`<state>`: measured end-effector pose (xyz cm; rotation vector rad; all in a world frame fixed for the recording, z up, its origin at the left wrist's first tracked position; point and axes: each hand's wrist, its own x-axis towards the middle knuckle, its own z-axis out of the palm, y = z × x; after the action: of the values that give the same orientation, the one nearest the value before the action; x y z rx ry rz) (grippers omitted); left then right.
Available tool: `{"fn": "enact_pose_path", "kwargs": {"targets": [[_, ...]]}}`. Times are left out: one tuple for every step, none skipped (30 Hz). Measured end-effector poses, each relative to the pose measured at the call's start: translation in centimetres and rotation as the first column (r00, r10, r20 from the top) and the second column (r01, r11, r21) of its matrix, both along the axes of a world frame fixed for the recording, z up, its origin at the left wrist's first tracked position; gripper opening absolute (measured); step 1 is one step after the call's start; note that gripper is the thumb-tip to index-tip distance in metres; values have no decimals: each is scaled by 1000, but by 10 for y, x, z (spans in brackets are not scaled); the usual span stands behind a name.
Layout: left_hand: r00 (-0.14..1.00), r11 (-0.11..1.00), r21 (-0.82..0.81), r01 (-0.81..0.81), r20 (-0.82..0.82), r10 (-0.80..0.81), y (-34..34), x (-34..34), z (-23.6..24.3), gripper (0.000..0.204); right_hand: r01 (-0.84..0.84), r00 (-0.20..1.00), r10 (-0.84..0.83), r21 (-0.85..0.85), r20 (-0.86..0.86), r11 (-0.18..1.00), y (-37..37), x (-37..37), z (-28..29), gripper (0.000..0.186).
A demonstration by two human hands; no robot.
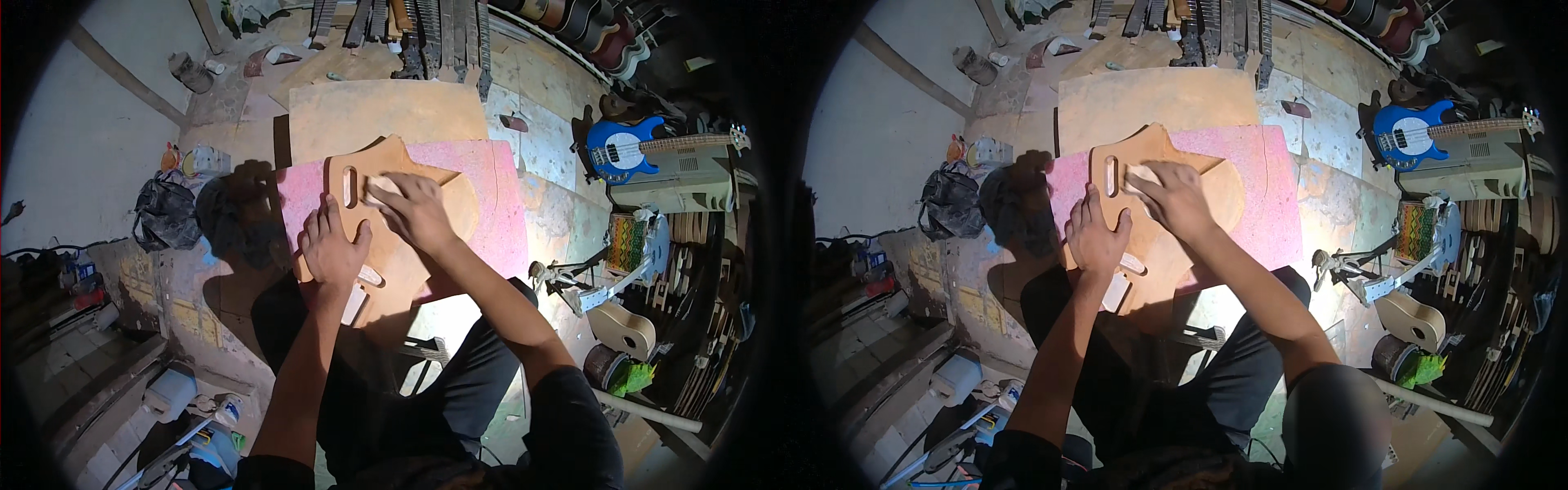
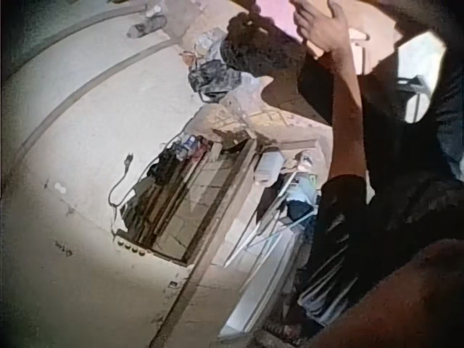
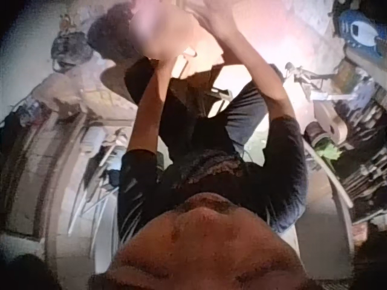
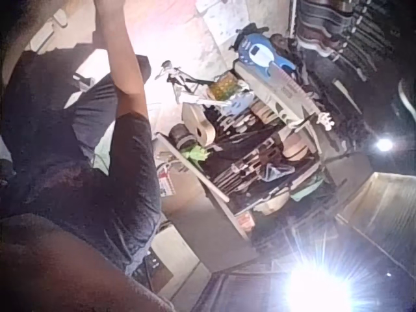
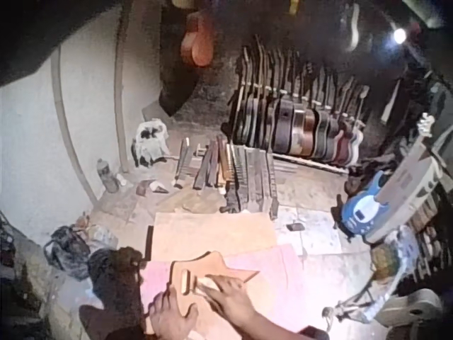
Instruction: The person sands the surface and edges of a wooden guitar body using a sanding block and sandpaper, moving the tool across the wood in repeated strokes.
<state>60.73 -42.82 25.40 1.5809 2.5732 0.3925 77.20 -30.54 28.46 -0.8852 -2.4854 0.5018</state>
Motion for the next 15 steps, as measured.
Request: {"fn": "enact_pose_path", "kwargs": {"targets": [[1000,1000,-10,-9,1,9,-2,-2,1,88,-8,1000,8,-12,-1,1000,-10,21,1,45],[1000,1000,-19,-13,8,13,-1,-2,4,88,-10,1000,10,-20,6,1000,-16,42,4,46],[1000,999,-34,-12,20,12,1,1,5,88,3,999,-2,-18,39,1000,-21,59,4,47],[1000,999,-47,-17,24,18,1,0,6,88,9,998,-8,-14,65,1000,-25,70,5,48],[1000,1000,-18,-25,9,25,3,-1,2,87,15,996,-14,-9,89,1000,-27,75,3,49],[1000,1000,11,-21,-4,21,5,1,-2,86,20,997,-19,-13,74,1000,-24,68,6,49],[1000,999,35,-13,-16,13,4,2,-5,85,28,998,-26,-21,59,999,-16,50,7,49],[1000,999,41,-13,-4,13,4,2,-7,85,30,999,-29,-22,39,999,-5,29,7,49],[1000,998,55,-14,9,13,6,1,-6,85,24,999,-24,15,24,1000,2,9,7,47],[1000,998,64,-15,27,13,6,2,-5,85,11,1000,-11,7,11,1000,8,-6,5,47],[1000,998,55,-7,28,5,6,6,-4,84,-1,1000,0,6,4,1000,8,0,4,48],[1000,999,41,-10,12,9,4,2,-2,84,-24,1000,24,2,-18,1000,7,1,0,50],[1000,1000,21,-15,4,15,0,0,-2,84,-24,1000,24,-6,-5,1000,-1,15,0,51],[1000,1000,9,-16,-5,16,0,-2,-2,85,-20,1000,20,-16,15,1000,-10,37,-1,52],[1000,1000,-2,-14,-5,14,0,-1,1,85,-14,998,16,-37,61,999,-17,60,3,53]]}}
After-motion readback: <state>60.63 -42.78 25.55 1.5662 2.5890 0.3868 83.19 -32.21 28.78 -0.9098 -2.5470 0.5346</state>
